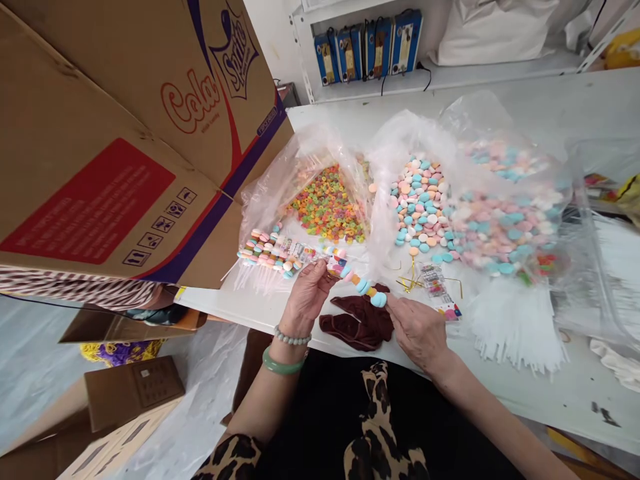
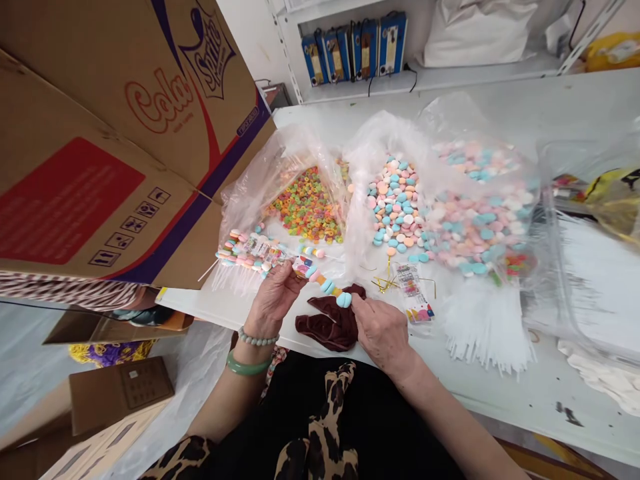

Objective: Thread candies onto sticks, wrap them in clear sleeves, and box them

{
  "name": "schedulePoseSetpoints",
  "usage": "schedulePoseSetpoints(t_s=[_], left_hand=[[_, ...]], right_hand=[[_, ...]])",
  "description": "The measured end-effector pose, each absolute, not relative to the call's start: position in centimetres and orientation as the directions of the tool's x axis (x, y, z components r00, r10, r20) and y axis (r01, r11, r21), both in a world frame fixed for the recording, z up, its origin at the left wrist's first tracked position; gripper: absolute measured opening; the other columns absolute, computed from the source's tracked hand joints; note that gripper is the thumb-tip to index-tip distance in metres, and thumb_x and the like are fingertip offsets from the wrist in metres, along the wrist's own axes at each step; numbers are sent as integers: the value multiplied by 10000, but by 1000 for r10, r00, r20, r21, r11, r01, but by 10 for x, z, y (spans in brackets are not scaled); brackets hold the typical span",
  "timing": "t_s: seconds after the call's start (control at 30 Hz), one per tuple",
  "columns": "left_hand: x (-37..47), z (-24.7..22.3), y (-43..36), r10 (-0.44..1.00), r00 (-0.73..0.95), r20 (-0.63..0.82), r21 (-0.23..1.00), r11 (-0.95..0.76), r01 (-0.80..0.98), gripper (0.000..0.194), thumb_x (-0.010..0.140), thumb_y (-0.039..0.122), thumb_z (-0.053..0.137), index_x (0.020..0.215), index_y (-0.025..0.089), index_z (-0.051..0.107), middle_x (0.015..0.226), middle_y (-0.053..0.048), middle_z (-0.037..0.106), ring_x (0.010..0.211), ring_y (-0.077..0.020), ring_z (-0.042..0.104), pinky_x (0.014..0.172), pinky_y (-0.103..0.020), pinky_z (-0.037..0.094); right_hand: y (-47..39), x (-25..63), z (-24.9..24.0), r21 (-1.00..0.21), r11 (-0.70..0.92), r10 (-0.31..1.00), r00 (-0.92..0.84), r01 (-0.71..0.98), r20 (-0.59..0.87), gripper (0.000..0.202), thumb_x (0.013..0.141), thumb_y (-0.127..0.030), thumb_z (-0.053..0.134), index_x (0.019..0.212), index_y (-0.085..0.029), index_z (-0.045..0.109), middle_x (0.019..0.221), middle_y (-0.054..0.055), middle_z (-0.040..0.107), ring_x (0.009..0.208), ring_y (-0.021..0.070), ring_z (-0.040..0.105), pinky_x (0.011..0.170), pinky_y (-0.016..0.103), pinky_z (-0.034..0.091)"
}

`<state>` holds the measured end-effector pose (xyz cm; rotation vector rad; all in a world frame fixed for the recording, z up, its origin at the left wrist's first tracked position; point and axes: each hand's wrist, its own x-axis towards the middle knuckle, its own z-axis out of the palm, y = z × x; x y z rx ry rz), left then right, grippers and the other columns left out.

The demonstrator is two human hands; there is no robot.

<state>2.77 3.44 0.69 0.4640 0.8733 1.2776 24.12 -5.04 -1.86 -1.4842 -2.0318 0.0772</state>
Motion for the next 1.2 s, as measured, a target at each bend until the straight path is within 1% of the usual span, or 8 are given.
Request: schedulePoseSetpoints(t_s=[0.2, 0.43, 0.7, 0.8, 0.9, 1.0, 1.1, 1.2], left_hand=[[22, 1, 35, 942, 58, -330, 835, 320, -447, 263, 659, 334, 840, 754, 116, 727, 683, -34, 691, 638, -117, 636, 717, -268, 508], [19, -7, 34, 940, 55, -336, 854, 328, -403, 282, 648, 362, 840, 758, 121, 746, 684, -30, 694, 649, -116, 622, 705, -259, 488], [27, -16, 27, 934, 91, -345, 858, 353, -373, 343, 606, 407, 860, 807, 144, 770, 740, -38, 721, 681, -124, 617, 714, -259, 477], [36, -20, 23, 946, 96, -308, 871, 321, -371, 317, 677, 424, 814, 825, 149, 760, 787, -47, 726, 743, -149, 636, 769, -288, 484], [42, -26, 20, 959, 19, -282, 902, 272, -335, 302, 722, 439, 778, 817, 154, 745, 797, -40, 716, 756, -144, 626, 785, -287, 476], [38, -30, 21, 942, -16, -334, 900, 314, -303, 320, 720, 458, 772, 784, 148, 726, 759, -31, 697, 707, -129, 602, 747, -276, 470], [32, -31, 22, 907, 3, -422, 848, 395, -354, 371, 698, 510, 765, 752, 148, 702, 736, -29, 686, 678, -136, 598, 708, -290, 479], [31, -31, 23, 914, -43, -403, 866, 366, -341, 383, 673, 512, 778, 715, 143, 686, 686, -16, 666, 642, -120, 578, 684, -269, 468]], right_hand=[[-48, 239, -21, -569, 353, 924, -184, 743, 334, 310, 957, -247, 455, 1065, -197, 741, 766, 70, 728, 700, 173, 645, 660, 262, 439], [-39, 239, -28, -950, -97, 970, -186, 296, -157, 287, 865, -408, 552, 933, -224, 760, 668, 2, 605, 617, 154, 534, 567, 266, 386], [-37, 219, -44, -764, -618, 766, -362, -186, -531, 459, 719, -488, 708, 955, -95, 724, 494, -89, 268, 446, 56, 180, 444, 234, 102], [-37, 206, -50, -862, -500, 841, -283, -82, -461, 426, 782, -503, 626, 922, -114, 725, 496, -61, 337, 441, 75, 248, 442, 242, 161], [-38, 200, -53, -941, -100, 979, -135, 323, -150, 351, 906, -387, 481, 967, -148, 730, 619, 22, 552, 551, 130, 458, 527, 269, 296], [-39, 202, -56, -619, 190, 979, -102, 762, 175, 361, 946, -212, 392, 1083, -130, 716, 684, 71, 644, 633, 162, 542, 596, 300, 313], [-39, 207, -57, -329, 293, 935, -198, 898, 294, 368, 917, -114, 402, 1135, -102, 698, 638, 74, 642, 603, 161, 538, 591, 320, 284], [-35, 207, -55, -341, 320, 934, -232, 884, 273, 357, 916, -111, 402, 1109, -112, 702, 646, 70, 649, 600, 155, 535, 589, 316, 274]])
